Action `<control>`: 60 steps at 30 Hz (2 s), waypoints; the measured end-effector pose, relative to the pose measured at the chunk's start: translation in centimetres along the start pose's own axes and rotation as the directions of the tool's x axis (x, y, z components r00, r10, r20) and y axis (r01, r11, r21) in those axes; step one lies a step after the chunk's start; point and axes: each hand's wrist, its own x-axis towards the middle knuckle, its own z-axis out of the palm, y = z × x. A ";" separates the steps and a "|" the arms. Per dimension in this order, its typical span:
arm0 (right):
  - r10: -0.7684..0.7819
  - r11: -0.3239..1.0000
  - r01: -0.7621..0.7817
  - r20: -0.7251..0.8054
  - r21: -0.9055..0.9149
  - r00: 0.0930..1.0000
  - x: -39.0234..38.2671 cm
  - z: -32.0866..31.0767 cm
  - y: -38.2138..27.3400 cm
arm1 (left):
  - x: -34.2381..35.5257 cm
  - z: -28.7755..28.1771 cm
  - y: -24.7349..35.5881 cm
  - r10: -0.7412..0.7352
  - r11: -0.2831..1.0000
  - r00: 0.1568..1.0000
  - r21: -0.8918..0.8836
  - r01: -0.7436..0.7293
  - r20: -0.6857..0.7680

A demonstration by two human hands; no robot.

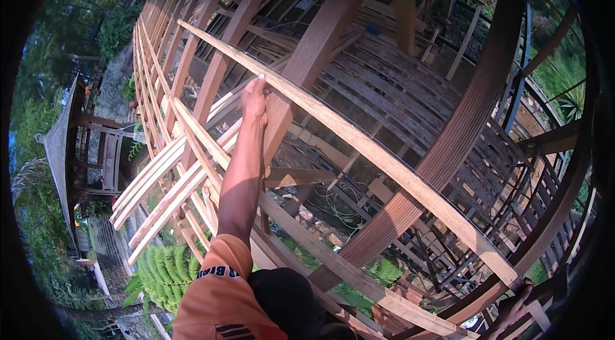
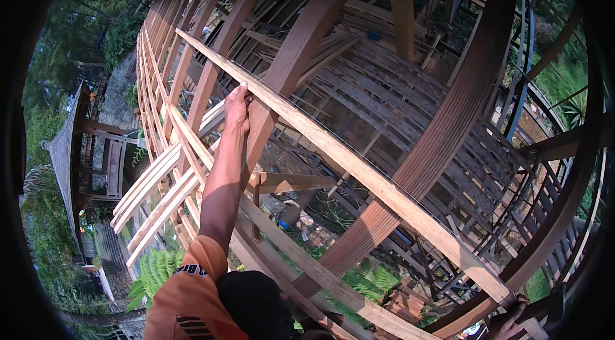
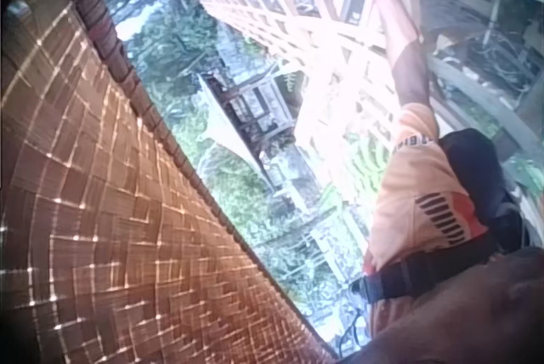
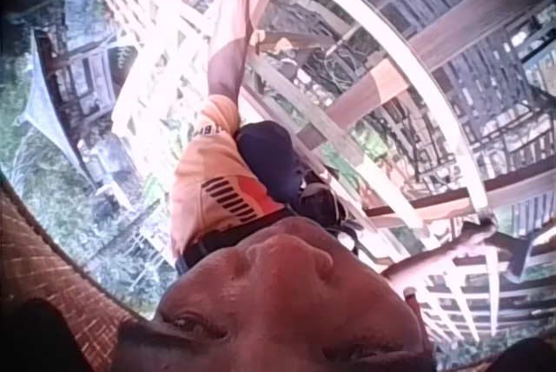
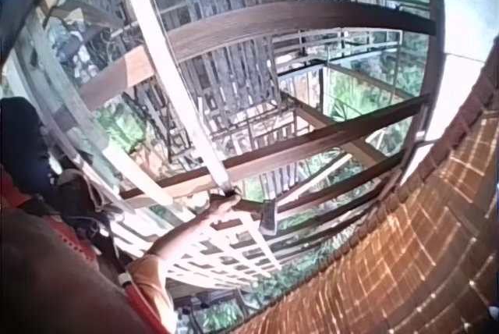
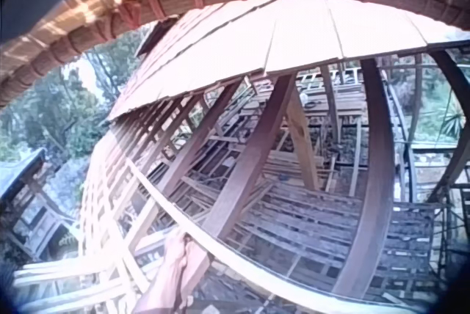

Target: The person nails a wooden tile onto the roof rafters using a hammer.

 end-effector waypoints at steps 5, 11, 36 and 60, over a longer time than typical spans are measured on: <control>0.069 0.994 -0.077 -0.104 -0.072 0.992 -0.1 -0.1 -0.6 | 0.2 -0.4 -0.1 -0.020 0.999 1.000 0.045 0.021 -0.019; 0.080 0.996 -0.079 0.014 -0.039 0.997 0.3 -0.6 -0.3 | 0.4 0.1 -0.2 0.009 0.997 1.000 0.081 -0.007 -0.022; -0.382 0.887 0.348 -0.060 -0.302 0.922 -3.8 5.0 -9.7 | 0.7 -0.4 0.0 -0.039 0.989 0.997 0.139 0.049 -0.070; -0.393 0.899 0.374 -0.047 -0.227 0.918 -2.8 3.6 -4.6 | 0.3 0.5 -0.2 0.011 0.999 0.993 0.047 -0.006 -0.115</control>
